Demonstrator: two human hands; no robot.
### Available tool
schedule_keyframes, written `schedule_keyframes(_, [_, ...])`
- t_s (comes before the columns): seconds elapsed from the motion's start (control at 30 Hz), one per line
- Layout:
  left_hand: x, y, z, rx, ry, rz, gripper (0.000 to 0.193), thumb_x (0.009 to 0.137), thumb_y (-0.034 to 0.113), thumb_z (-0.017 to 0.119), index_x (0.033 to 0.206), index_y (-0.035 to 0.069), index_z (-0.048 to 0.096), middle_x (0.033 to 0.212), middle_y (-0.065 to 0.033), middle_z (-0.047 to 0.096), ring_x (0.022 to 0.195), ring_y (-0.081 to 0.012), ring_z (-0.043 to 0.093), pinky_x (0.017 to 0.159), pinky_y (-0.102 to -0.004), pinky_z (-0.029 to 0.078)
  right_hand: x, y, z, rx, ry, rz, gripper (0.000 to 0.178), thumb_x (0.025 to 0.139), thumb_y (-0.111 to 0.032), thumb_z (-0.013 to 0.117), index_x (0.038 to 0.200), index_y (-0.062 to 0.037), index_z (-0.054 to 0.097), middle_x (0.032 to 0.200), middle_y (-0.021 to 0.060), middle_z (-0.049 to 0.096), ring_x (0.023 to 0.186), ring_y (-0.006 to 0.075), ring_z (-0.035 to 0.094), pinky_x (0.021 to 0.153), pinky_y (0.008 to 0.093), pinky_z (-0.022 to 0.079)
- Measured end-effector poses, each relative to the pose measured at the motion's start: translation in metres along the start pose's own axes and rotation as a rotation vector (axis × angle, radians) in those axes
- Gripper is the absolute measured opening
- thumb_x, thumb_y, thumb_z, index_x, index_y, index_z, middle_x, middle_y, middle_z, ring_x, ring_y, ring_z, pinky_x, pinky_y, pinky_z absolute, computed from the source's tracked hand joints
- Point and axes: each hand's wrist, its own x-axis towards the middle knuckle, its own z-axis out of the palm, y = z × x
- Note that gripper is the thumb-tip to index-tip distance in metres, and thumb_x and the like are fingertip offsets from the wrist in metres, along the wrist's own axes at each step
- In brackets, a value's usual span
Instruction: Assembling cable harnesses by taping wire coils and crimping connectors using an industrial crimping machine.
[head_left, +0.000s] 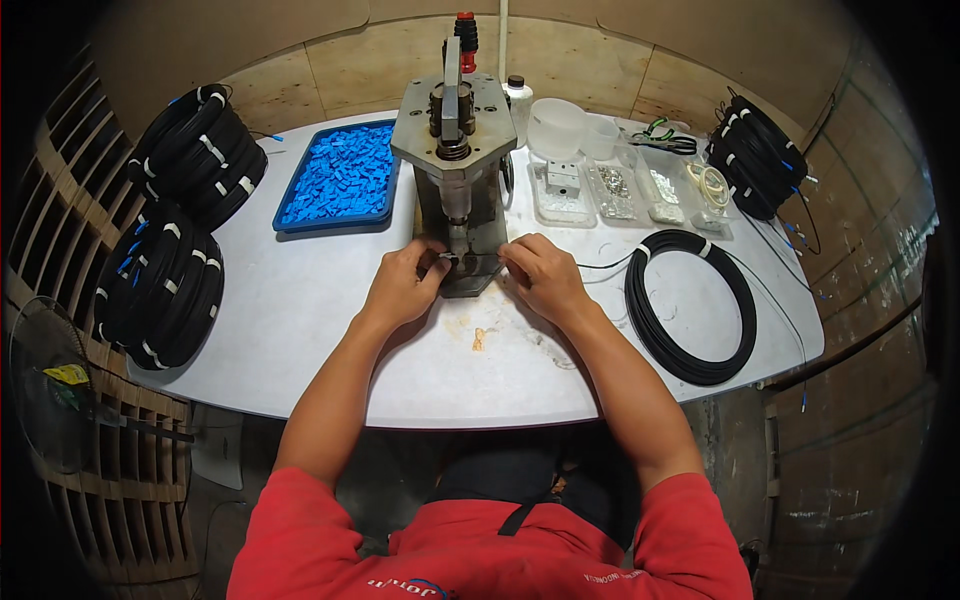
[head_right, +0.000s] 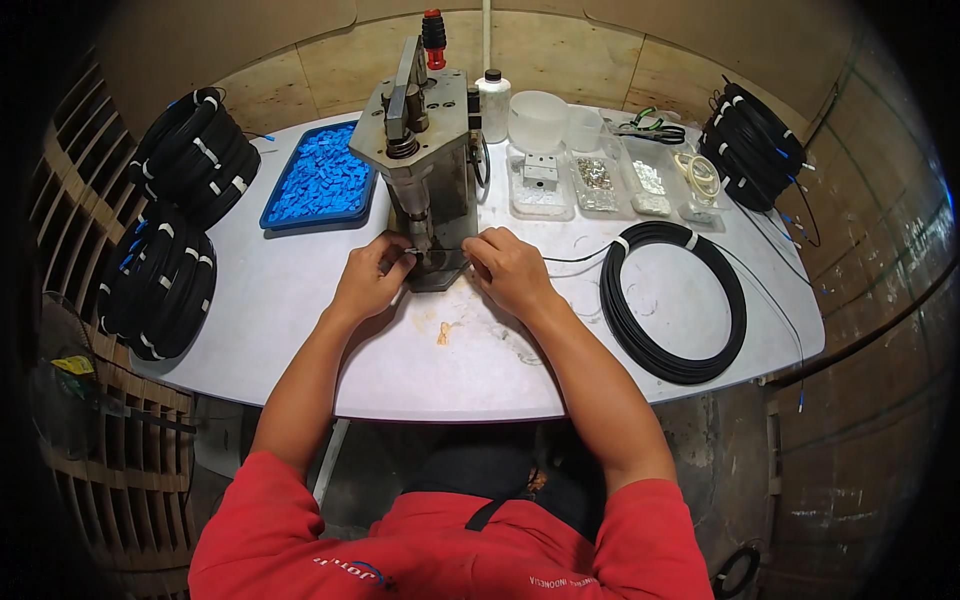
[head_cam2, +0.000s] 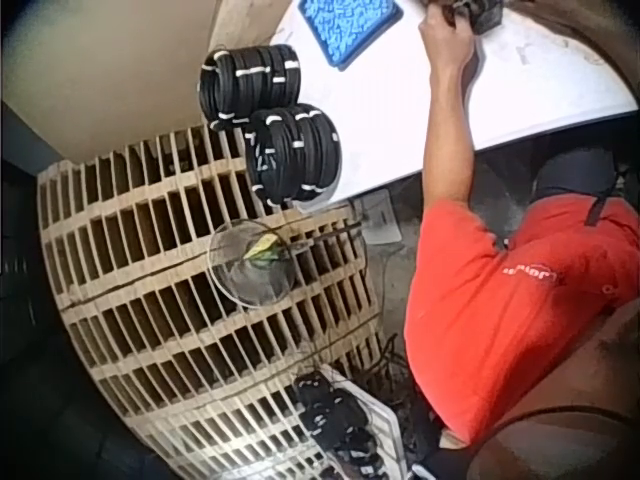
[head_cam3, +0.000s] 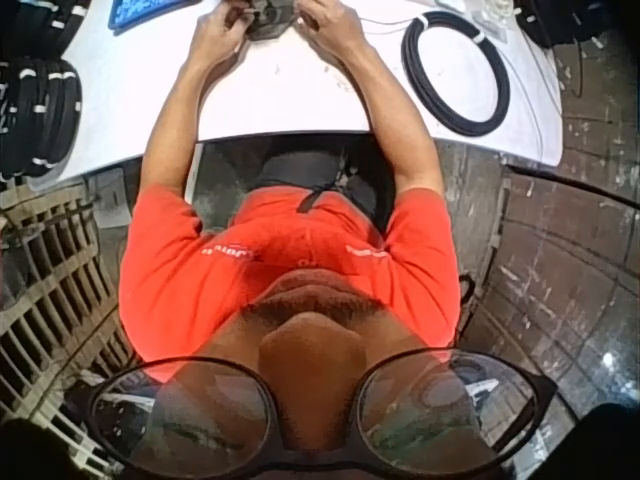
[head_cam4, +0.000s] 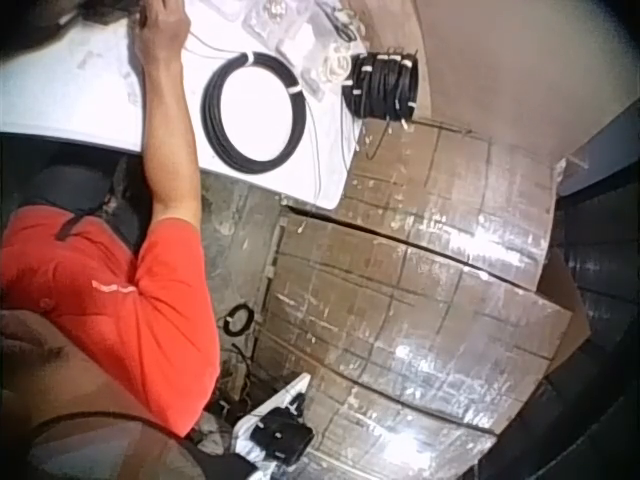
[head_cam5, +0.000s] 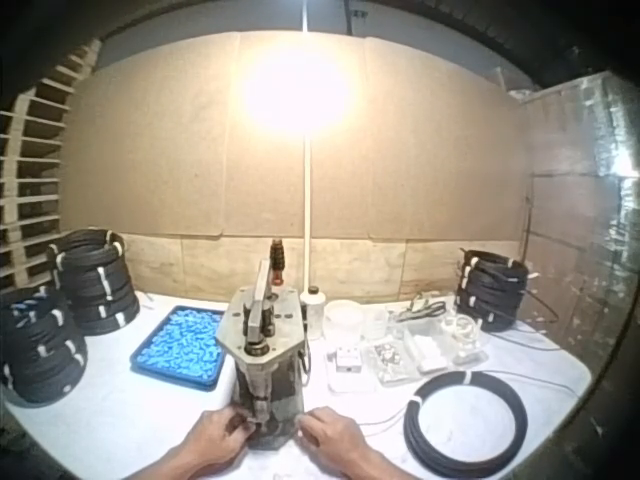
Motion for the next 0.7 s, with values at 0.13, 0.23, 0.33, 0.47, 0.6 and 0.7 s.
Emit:
schedule_keyframes(0.13, [0.0004,-0.0039,-0.0002,-0.022,-0.017,-0.022,0.021,0.090,0.014,0.066,0.104,-0.001,0.065,0.087,-0.0160,0.073,0.076,-0.0254,0.070,0.073,-0.0349,0.054,0.0002,-0.0003,0.0014,0.002,0.013,-0.001,0.023,0.077,0.000,0.071,0.099,-0.0075,0.066,0.091,0.0062,0.066,0.082,0.0259,0.065,0.067,0.0355,0.055])
schedule_keyframes(0.23, [0.0006,-0.0043,0.0006,-0.012,-0.009,-0.004,0.020,0.090,0.015,0.066,0.103,-0.001,0.066,0.088,-0.0153,0.073,0.076,-0.0245,0.070,0.073,-0.0345,0.055,-0.0004,0.0005,0.0013,-0.003,0.015,-0.006,0.022,0.078,0.000,0.071,0.098,-0.0076,0.067,0.091,0.0062,0.066,0.081,0.0259,0.065,0.067,0.0355,0.055])
schedule_keyframes(0.33, [0.0002,-0.0048,0.0011,-0.031,-0.008,-0.006,0.021,0.090,0.015,0.066,0.103,-0.001,0.066,0.087,-0.0152,0.073,0.076,-0.0242,0.070,0.073,-0.0341,0.055,-0.0004,0.0005,0.0019,0.002,0.021,-0.001,0.021,0.079,-0.001,0.071,0.098,-0.0075,0.067,0.090,0.0063,0.066,0.081,0.0259,0.065,0.067,0.0357,0.055])
schedule_keyframes(0.47, [0.0004,-0.0029,0.0001,-0.020,-0.012,-0.023,0.022,0.090,0.016,0.065,0.103,-0.002,0.067,0.086,-0.0163,0.073,0.076,-0.0262,0.071,0.074,-0.0351,0.055,0.0001,-0.0007,0.0013,0.003,0.000,0.017,0.020,0.079,-0.001,0.071,0.097,-0.0074,0.067,0.090,0.0065,0.066,0.081,0.0258,0.065,0.066,0.0359,0.055])
schedule_keyframes(0.6, [0.0005,0.0001,-0.0007,-0.008,-0.011,-0.018,0.023,0.090,0.016,0.064,0.104,-0.002,0.067,0.087,-0.0177,0.073,0.077,-0.0287,0.071,0.075,-0.0364,0.056,-0.0001,-0.0005,0.0004,0.007,0.000,0.018,0.021,0.079,-0.001,0.072,0.098,-0.0075,0.067,0.090,0.0067,0.066,0.081,0.0260,0.065,0.067,0.0359,0.055])
schedule_keyframes(0.7, [0.0012,-0.0029,0.0001,-0.011,-0.022,-0.028,0.024,0.090,0.016,0.064,0.104,-0.002,0.068,0.087,-0.0176,0.073,0.077,-0.0287,0.071,0.075,-0.0364,0.056,0.0001,-0.0004,0.0011,0.006,0.005,0.012,0.022,0.079,-0.001,0.072,0.099,-0.0074,0.067,0.090,0.0070,0.066,0.081,0.0263,0.065,0.067,0.0359,0.055])
